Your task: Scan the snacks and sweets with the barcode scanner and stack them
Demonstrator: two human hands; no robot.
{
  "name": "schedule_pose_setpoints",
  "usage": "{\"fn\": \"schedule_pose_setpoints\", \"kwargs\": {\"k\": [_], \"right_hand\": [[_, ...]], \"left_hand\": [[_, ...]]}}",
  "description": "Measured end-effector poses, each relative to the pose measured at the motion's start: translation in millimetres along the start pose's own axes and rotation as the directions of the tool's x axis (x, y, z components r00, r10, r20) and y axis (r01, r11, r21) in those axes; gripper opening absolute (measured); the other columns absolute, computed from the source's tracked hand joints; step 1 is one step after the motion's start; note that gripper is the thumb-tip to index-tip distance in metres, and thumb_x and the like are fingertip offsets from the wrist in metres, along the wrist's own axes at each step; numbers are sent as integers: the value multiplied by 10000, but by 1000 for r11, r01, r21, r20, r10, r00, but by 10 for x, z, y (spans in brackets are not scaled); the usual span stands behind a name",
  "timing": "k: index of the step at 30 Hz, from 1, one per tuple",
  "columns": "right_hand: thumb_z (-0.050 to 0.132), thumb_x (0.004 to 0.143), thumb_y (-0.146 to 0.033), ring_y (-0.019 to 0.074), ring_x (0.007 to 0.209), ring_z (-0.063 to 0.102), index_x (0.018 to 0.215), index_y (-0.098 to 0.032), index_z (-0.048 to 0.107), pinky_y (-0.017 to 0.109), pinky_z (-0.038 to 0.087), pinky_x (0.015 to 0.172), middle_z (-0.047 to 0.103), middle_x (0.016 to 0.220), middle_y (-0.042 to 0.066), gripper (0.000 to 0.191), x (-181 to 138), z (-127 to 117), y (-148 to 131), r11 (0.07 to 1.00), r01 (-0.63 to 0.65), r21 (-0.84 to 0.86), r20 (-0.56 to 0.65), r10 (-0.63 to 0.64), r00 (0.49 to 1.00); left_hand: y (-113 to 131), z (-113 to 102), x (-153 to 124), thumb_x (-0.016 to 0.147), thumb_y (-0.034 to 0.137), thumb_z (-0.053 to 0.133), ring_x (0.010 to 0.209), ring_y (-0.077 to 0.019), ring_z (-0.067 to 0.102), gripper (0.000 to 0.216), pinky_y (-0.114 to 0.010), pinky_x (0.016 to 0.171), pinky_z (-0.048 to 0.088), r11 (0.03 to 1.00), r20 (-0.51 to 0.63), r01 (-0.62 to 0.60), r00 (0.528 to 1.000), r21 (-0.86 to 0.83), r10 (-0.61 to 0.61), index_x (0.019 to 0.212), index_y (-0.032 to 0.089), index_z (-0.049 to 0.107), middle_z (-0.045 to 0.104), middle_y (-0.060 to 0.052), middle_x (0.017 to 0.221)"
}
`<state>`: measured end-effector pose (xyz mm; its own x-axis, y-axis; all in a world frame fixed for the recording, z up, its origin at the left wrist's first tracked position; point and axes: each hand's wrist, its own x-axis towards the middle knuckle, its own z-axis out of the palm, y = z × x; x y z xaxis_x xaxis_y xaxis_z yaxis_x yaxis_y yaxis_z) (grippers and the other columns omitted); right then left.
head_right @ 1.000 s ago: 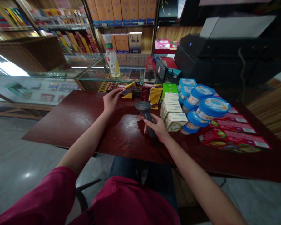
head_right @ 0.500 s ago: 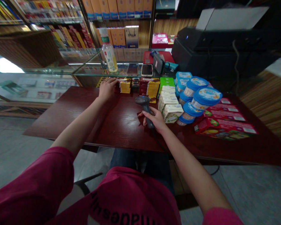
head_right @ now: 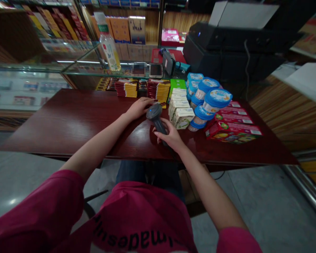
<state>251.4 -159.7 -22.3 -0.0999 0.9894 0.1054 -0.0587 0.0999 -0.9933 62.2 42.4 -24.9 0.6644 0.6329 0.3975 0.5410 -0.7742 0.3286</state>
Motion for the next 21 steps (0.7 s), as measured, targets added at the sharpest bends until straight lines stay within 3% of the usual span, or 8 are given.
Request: {"fn": "schedule_pose_setpoints", "kwargs": {"k": [3,6,9,11,13,16,18,21], "right_hand": [[898,768,-513,133,530,615,1305,-284,575,311,547,478,765,1059,53,667,19,17,-8,1000,2,14,-4,-2,1000],[883,784,-512,122,512,604,1248,-269,611,295,519,447,778,1080,65,590,-5,17,-83,999,-15,49,14,15,1000],[852,814,-474,111,509,594,1182,-240,649,276,490,428,784,1109,80,481,-36,12,-193,996,-42,84,67,37,997],[822,825,-435,104,511,587,1125,-217,674,262,464,416,787,1144,97,399,-24,16,-259,992,-58,112,104,47,993],[793,818,-392,93,498,573,1066,-199,695,251,430,404,789,1166,108,329,31,32,-303,987,-71,144,130,52,990],[794,781,-346,77,459,539,1020,-195,709,240,371,383,798,1110,93,295,189,84,-313,983,-79,165,135,56,989],[825,762,-349,72,434,519,1005,-199,708,234,340,365,801,1043,75,308,309,129,-287,986,-75,147,117,58,991],[854,771,-398,68,423,503,982,-202,696,231,337,353,803,995,68,329,441,179,-217,991,-73,113,93,63,994]], "left_hand": [[-2,44,61,948,208,687,1375,-287,636,450,-416,1195,480,997,16,78,997,-12,-78,1396,192,711,686,-152,1471],[-2,-77,-25,982,214,651,1269,-273,708,346,-374,1117,526,994,4,108,994,-8,-108,1307,238,767,753,-115,1374],[-20,-266,-179,1026,266,613,1127,-273,763,284,-357,1049,551,980,-111,185,975,-78,-193,1234,226,801,818,-108,1200],[-54,-374,-280,1041,294,596,1071,-261,773,274,-345,1011,579,936,-179,257,936,-239,-303,1169,195,818,833,-95,1112],[-96,-446,-372,1052,323,587,1034,-243,778,291,-343,955,623,814,-140,314,892,-489,-429,1133,160,814,833,-81,1086],[-148,-486,-497,1042,358,631,1007,-221,794,296,-363,920,668,511,50,361,850,-780,-524,1164,138,786,825,-78,1124],[-172,-484,-564,1012,347,693,1002,-210,802,286,-372,952,671,385,120,379,825,-842,-552,1187,136,775,826,-90,1128],[-195,-475,-619,992,310,727,967,-192,811,281,-367,974,671,310,151,400,788,-863,-597,1207,134,767,833,-100,1100]]}}
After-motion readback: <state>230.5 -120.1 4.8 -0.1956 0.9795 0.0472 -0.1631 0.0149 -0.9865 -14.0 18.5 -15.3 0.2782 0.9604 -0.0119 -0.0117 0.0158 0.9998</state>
